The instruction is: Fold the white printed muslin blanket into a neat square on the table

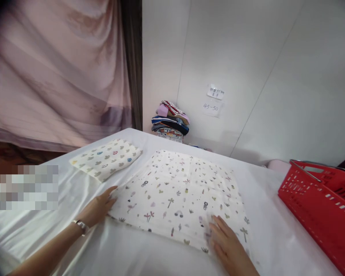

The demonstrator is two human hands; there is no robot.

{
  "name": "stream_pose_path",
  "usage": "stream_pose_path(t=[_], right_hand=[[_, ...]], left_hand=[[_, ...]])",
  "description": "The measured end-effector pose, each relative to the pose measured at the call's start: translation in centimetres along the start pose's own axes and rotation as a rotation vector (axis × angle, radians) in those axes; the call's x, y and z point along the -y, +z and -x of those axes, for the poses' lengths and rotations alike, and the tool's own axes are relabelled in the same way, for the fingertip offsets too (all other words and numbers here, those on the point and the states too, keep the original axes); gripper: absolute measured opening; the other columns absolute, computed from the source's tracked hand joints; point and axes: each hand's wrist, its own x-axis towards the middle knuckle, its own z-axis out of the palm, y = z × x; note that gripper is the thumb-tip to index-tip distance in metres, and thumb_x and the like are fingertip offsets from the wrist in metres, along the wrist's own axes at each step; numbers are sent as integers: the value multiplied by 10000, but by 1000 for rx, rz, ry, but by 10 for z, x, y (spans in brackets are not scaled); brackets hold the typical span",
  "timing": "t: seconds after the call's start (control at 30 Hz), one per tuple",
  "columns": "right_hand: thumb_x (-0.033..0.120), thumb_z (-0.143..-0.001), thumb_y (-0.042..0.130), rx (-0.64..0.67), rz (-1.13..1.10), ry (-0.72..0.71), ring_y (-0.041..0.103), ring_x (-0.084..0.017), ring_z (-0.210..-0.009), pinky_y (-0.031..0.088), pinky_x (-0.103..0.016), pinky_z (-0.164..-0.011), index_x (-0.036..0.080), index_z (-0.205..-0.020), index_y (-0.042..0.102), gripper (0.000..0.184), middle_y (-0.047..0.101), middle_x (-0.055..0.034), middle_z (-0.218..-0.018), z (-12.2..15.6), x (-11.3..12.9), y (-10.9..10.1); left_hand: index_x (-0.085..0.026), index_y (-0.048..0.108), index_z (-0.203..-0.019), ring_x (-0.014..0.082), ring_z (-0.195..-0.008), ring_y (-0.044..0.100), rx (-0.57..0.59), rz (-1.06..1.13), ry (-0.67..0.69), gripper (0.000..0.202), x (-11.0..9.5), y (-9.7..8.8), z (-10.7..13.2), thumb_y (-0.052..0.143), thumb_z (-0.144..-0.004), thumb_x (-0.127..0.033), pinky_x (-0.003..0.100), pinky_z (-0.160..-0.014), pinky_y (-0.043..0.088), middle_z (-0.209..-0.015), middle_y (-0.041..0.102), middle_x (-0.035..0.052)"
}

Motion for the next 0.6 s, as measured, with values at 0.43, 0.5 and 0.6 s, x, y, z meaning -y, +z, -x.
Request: stream_pose_path(t=[0.43,0.5,0.6], right_hand=[[471,-881,352,-14,64,-5,151,-278,-1327,220,-523,-1057,353,-1351,334,485,166,36,-1451,-34,-18,17],[486,-871,371,-38,95,15,176,-291,-1319,237,-548,-1041,369,-1355,313,502,171,38,-1450,-43,-26,24],[500,-852,407,-28,124,25,259,-295,-1292,305,-538,-1012,394,-1343,326,510,222,33,-1435,-51,-42,36]], left_hand=[[-166,481,-1209,263,-1020,550,-91,-271,100,452,-26,-4,-25,350,-846,-400,372,-825,417,-1201,524,122],[-150,476,-1217,262,-1069,519,-90,-264,137,455,-40,-1,-41,380,-841,-388,373,-864,402,-1214,517,128],[-159,492,-1192,263,-1107,489,-92,-264,159,420,-56,8,-74,415,-834,-364,374,-887,387,-1218,516,131]])
